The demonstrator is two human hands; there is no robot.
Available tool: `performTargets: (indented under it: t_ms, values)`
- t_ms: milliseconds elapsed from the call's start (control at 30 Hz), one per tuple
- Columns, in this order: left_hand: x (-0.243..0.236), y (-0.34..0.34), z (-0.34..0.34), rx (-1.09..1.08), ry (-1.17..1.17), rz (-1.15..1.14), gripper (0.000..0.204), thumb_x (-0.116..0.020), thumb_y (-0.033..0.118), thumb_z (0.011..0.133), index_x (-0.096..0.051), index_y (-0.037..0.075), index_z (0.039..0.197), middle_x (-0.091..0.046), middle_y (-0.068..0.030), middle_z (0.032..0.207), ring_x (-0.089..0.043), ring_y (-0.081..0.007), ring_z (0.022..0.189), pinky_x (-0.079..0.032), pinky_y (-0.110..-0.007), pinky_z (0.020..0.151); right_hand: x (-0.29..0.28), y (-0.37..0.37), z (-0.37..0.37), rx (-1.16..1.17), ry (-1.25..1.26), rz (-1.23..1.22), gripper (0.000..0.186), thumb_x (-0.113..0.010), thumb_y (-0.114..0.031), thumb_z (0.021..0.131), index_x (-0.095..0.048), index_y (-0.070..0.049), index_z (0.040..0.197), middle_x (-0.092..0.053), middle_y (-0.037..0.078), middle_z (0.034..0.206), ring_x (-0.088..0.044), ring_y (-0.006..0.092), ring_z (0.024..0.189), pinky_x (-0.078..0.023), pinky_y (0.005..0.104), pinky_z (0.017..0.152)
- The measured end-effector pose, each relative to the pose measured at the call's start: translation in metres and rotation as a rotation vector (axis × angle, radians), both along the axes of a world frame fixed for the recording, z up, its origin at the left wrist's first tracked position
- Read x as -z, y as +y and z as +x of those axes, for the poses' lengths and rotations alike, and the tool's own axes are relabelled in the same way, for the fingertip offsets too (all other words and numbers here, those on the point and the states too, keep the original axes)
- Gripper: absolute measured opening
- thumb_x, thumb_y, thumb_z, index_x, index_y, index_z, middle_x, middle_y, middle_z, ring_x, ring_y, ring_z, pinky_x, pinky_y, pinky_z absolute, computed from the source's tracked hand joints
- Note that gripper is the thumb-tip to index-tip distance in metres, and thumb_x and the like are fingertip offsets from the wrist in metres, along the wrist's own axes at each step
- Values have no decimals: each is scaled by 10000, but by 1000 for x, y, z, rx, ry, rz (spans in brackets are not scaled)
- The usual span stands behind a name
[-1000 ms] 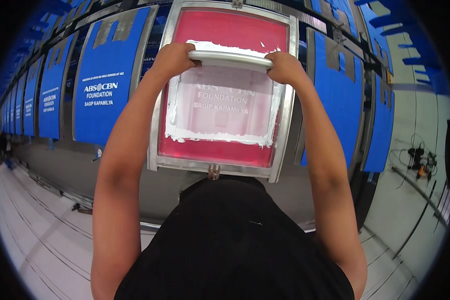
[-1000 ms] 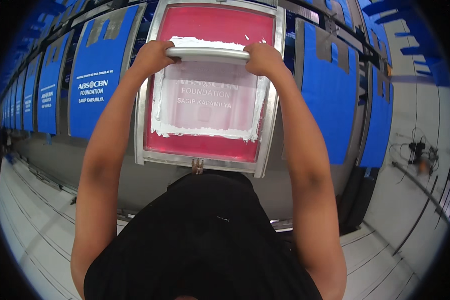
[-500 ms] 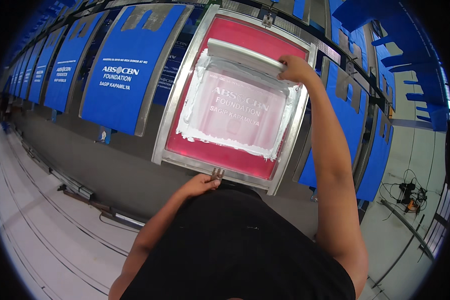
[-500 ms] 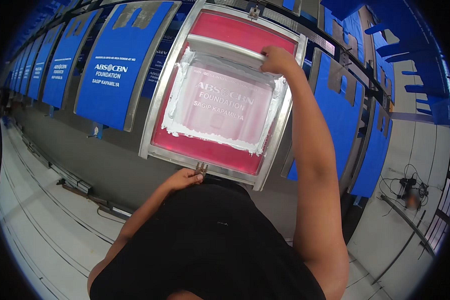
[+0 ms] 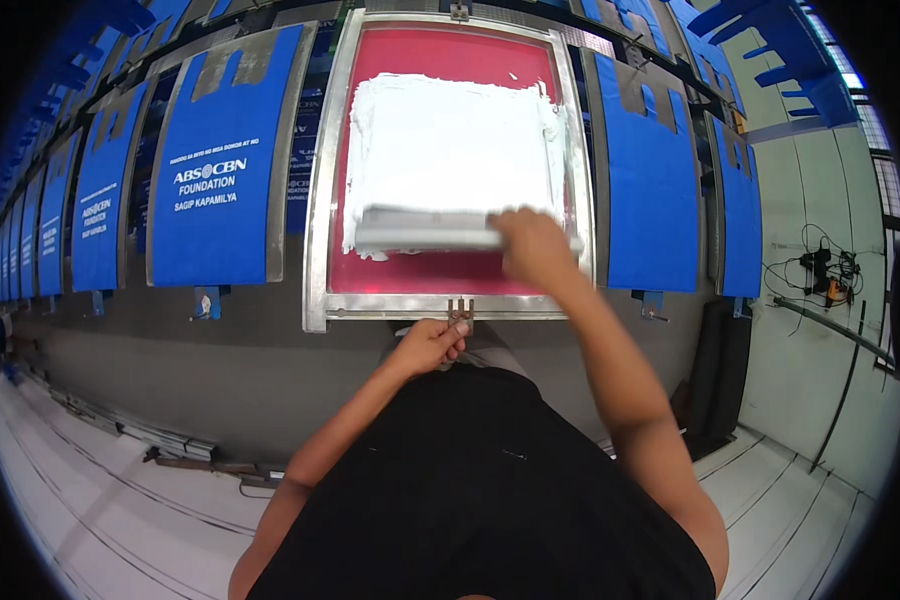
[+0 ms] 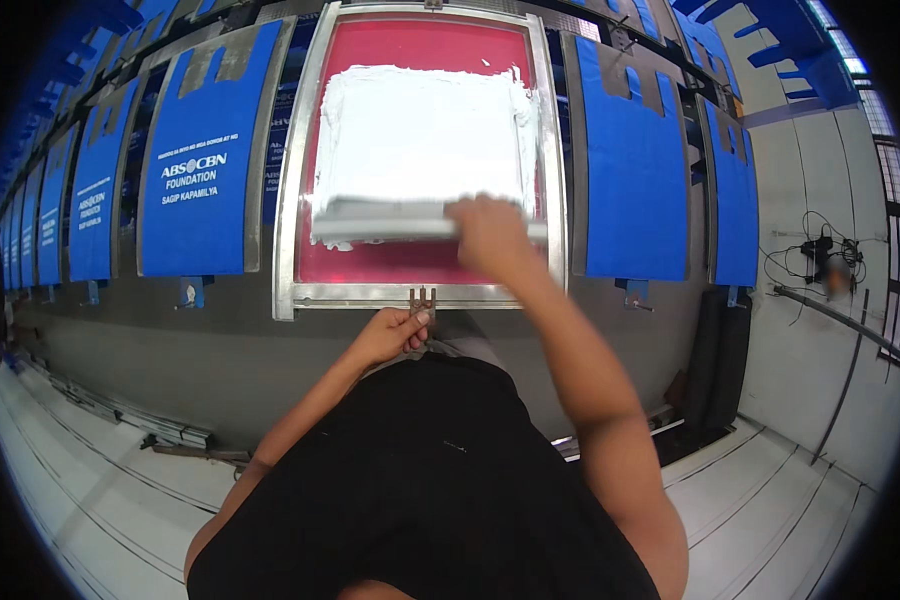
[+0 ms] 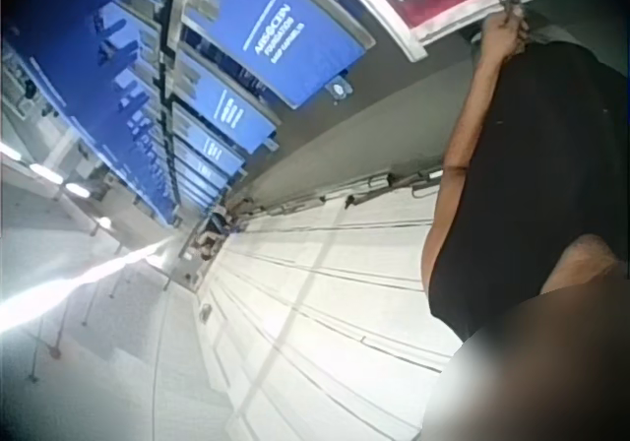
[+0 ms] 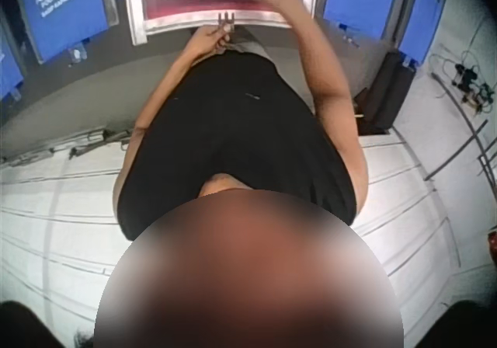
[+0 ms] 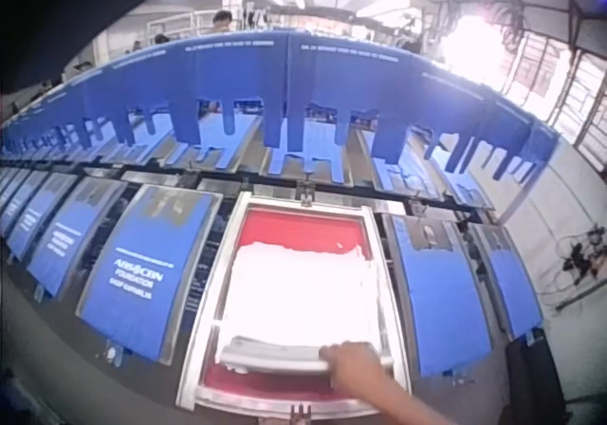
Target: Applying white ink to a screen and using a squeegee to print a logo design onto blue garments on an industrial carousel.
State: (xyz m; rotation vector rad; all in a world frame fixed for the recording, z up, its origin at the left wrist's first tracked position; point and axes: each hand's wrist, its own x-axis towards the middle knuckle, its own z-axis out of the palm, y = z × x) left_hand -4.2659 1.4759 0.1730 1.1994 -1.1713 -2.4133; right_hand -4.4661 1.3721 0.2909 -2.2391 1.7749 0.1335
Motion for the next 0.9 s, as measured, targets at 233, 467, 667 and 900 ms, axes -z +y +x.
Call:
performTargets:
  t_ms: [233,467,667,900]
  values:
    - [10,-2,-8,140,-458,-172,530,-560,485,919,-651,13,697,-618,-67,615,-604,-140,574,-471,-315,572,4,27,-17,-81,-83,-130,380,-661,-51,664,-636,-77,1042,-654,110,917,-598,296,904,-451,424,799]
    - [-24,-9,0,224,-694,-448,485,-560,457,911,-653,5,761,-640,-202,705,-642,-364,685,-488,-418,619,8,2,-130,143,-398,64,299,-765,-210,702,-695,-74,960,-696,125,904,-663,265,858,-467,390,850]
    - [-24,-103,88,-663,-1067,-928,437,-559,423,924,-663,13,1035,-670,-195,861,-665,-316,828,-490,-428,746,53,-14,-142,396,-1001,141,272,-750,-104,741,-680,38,962,-675,70,857,-619,130,818,-504,302,751]
    - [38,-130,117,-718,-579,-535,457,-512,313,987,-527,-11,1308,-642,-129,1142,-584,-179,1039,-452,-313,893,54,-21,-141,619,-1114,214,377,-779,-132,738,-658,19,1062,-676,77,913,-622,150,832,-497,297,768]
